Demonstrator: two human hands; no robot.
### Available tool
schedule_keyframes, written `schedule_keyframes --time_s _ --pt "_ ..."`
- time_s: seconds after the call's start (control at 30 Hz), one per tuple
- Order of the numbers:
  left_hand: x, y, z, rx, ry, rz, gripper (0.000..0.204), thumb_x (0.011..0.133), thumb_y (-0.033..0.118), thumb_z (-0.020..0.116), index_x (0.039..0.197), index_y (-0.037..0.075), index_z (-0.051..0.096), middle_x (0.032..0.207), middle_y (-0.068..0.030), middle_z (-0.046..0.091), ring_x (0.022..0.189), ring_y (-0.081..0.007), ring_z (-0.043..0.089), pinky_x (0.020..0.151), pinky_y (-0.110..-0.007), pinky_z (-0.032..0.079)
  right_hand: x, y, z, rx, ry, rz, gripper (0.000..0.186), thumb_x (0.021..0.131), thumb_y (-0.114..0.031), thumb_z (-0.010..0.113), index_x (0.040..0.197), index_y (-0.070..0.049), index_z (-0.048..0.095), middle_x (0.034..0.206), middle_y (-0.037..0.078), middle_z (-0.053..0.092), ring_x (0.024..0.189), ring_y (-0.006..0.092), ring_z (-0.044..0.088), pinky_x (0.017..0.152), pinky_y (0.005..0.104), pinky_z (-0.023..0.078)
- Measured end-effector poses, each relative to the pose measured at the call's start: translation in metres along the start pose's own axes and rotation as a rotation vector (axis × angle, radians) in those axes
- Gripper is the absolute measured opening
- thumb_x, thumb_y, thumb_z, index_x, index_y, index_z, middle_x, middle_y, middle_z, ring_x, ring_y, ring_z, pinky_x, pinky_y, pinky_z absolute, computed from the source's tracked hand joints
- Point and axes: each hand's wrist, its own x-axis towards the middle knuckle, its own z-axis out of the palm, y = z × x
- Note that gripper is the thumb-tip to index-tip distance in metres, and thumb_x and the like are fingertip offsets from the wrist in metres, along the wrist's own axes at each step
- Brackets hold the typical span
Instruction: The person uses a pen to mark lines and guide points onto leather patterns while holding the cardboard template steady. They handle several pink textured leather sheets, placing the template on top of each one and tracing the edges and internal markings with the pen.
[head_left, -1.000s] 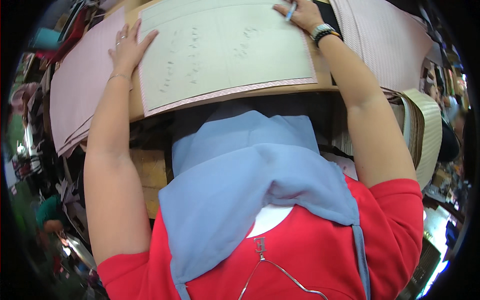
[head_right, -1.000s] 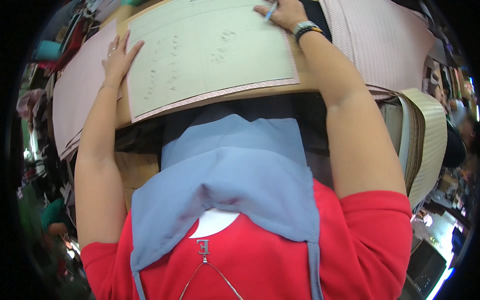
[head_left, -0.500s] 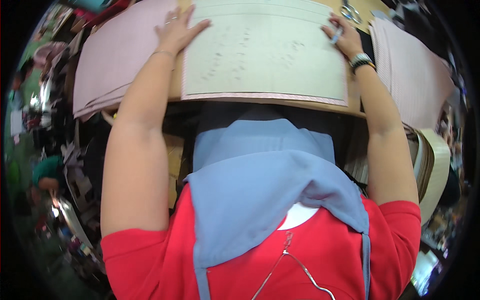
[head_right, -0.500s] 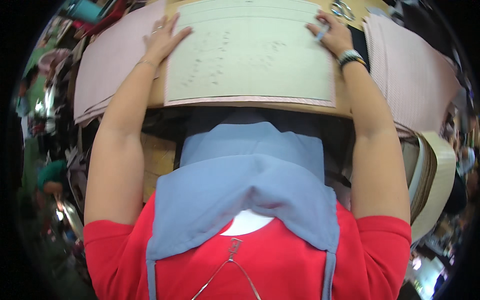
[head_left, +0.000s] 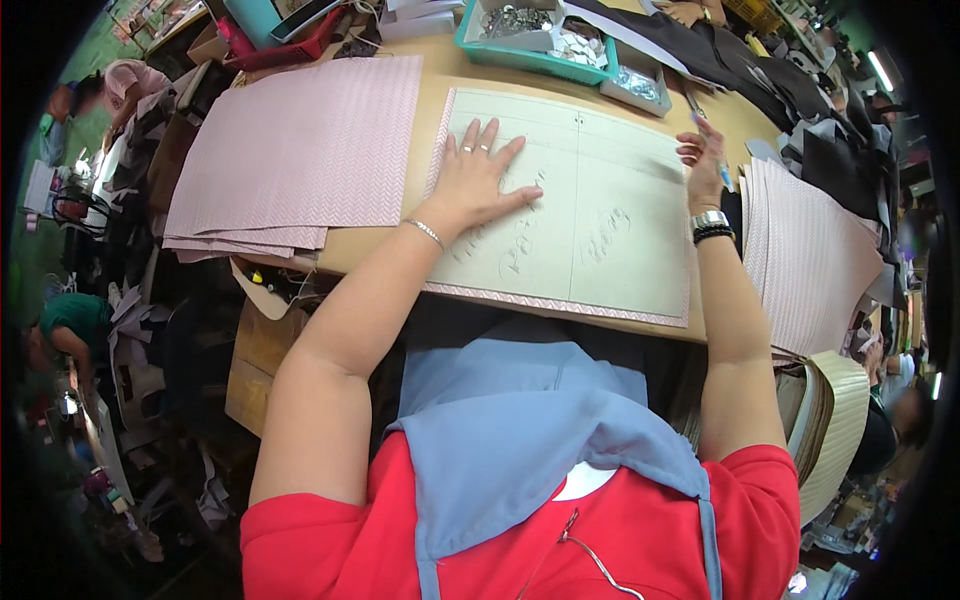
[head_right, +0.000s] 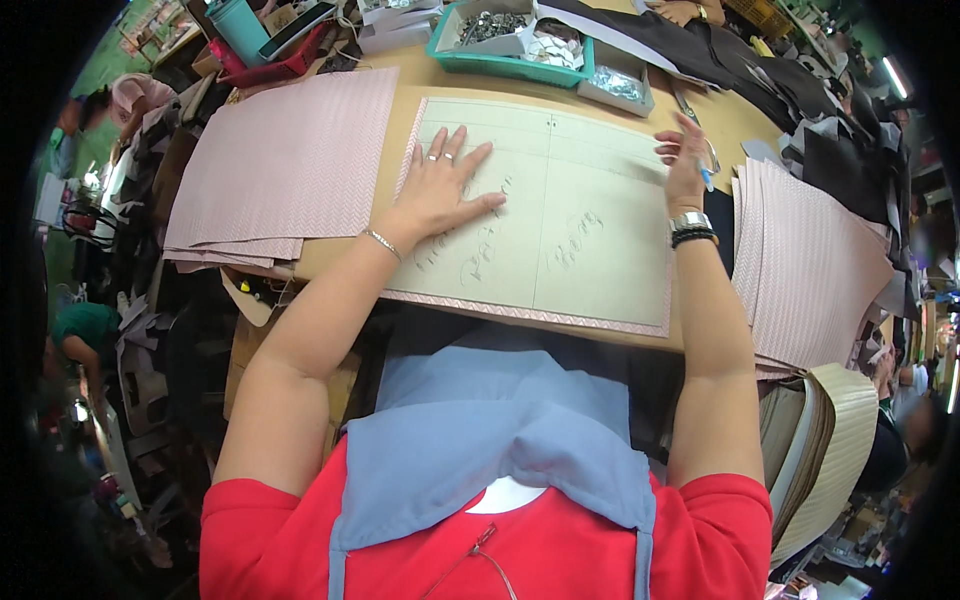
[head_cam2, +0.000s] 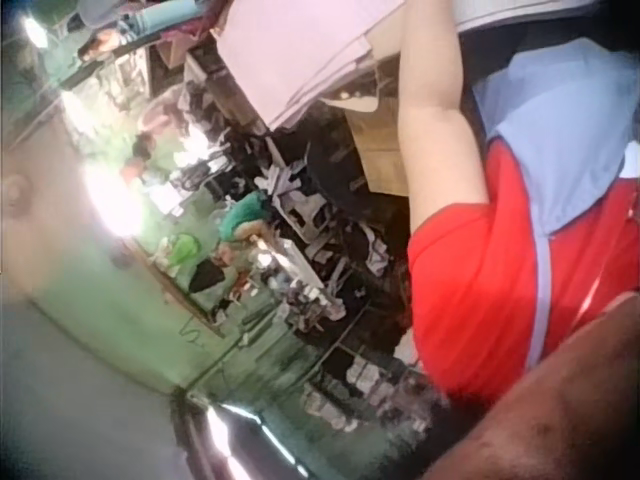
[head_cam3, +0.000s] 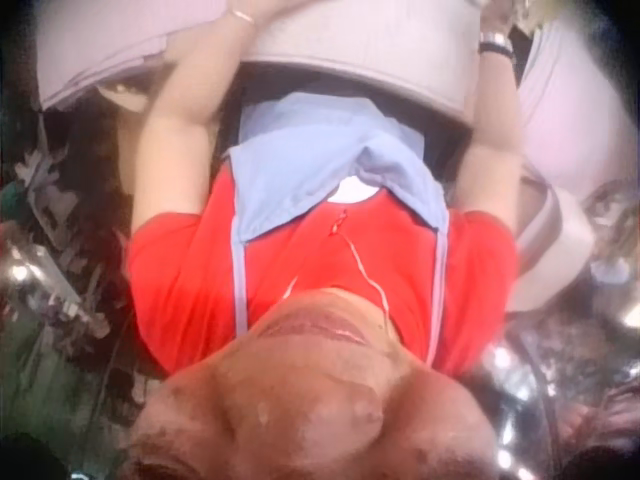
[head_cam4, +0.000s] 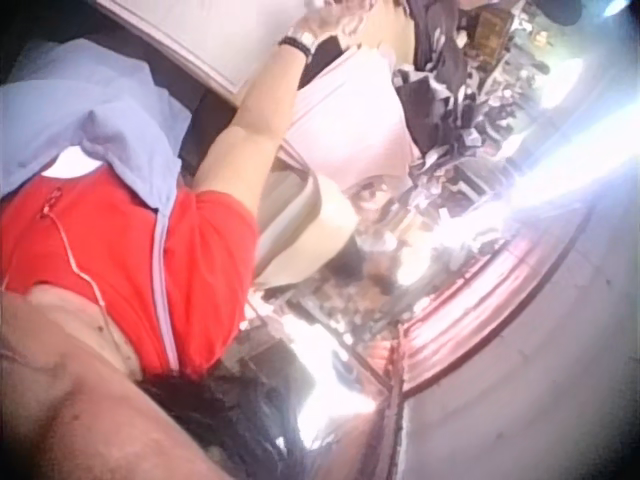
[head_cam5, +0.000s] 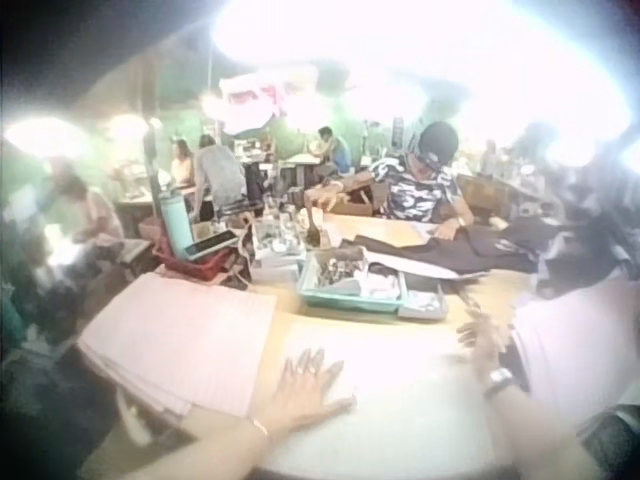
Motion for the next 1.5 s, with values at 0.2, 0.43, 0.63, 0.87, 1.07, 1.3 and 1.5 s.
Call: schedule_keyframes --time_s 0.2,0.43,0.63,0.87,1.07,1.3,1.5 --pt "-0.001 -0.006 0.003 -0.039 0.014 -0.031 0.098 0.082 0.084 0.055 0.159 0.024 0.041 0.166 -0.0234 0.027 0.155 -0.0447 0.020 0.122 -0.066 0.017 -0.024 -0.050 0.165 0.156 -0.373 -0.014 0.035 0.105 -0.029 0.063 0.131 -0.007 0.065 0.113 0.004 0.072 0.095 0.0099 0.067 0.080 0.0246 0.053" --pt "0.003 -0.002 0.005 -0.102 0.019 -0.005 0.099 0.080 0.083 0.058 0.152 0.016 0.049 0.165 -0.0254 0.028 0.154 -0.0470 0.019 0.120 -0.069 0.016 -0.026 -0.053 0.287 -0.069 -0.499 -0.223 0.023 0.088 -0.023 0.071 0.097 -0.002 0.072 0.076 0.010 0.073 0.067 0.0143 0.067 0.066 0.0316 0.055" --pt "0.000 -0.006 0.008 -0.133 0.034 -0.014 0.098 0.080 0.082 0.057 0.147 0.010 0.054 0.165 -0.0288 0.027 0.155 -0.0475 0.017 0.119 -0.070 0.016 -0.028 -0.065 0.306 -0.285 -0.510 -0.266 0.019 0.087 -0.020 0.069 0.092 -0.002 0.070 0.070 0.014 0.070 0.062 0.0227 0.069 0.064 0.0347 0.056" --pt "-0.002 -0.010 0.008 -0.107 0.020 -0.023 0.098 0.081 0.082 0.057 0.147 0.010 0.054 0.165 -0.0278 0.027 0.156 -0.0459 0.017 0.119 -0.071 0.016 -0.032 -0.067 0.311 -0.302 -0.561 -0.306 0.020 0.087 -0.021 0.069 0.092 -0.002 0.071 0.071 0.015 0.071 0.065 0.0266 0.071 0.065 0.0358 0.057" --pt "0.006 0.001 0.005 -0.117 0.034 0.009 0.099 0.082 0.079 0.057 0.151 0.009 0.051 0.164 -0.0254 0.031 0.155 -0.0446 0.020 0.121 -0.068 0.014 -0.022 -0.064 0.302 -0.362 -0.473 -0.347 0.021 0.086 -0.023 0.070 0.094 -0.004 0.073 0.078 0.016 0.073 0.071 0.0301 0.074 0.068 0.0385 0.059" --pt "0.001 0.000 0.002 -0.044 -0.015 -0.037 0.096 0.080 0.076 0.066 0.155 0.019 0.045 0.166 -0.0247 0.028 0.154 -0.0448 0.021 0.120 -0.069 0.017 -0.036 -0.067 0.250 -0.061 -0.474 -0.238 0.023 0.086 -0.026 0.071 0.093 -0.003 0.071 0.078 0.015 0.073 0.071 0.0249 0.073 0.071 0.0354 0.058" --pt "0.033 0.033 -0.020 0.041 -0.099 0.005 0.092 0.082 0.072 0.069 0.153 0.019 0.047 0.164 -0.0230 0.031 0.153 -0.0418 0.027 0.119 -0.067 0.023 -0.009 -0.015 0.035 -0.170 -0.136 -0.243 0.015 0.094 -0.020 0.068 0.097 -0.006 0.071 0.081 0.004 0.074 0.075 0.0113 0.069 0.069 0.0276 0.056"
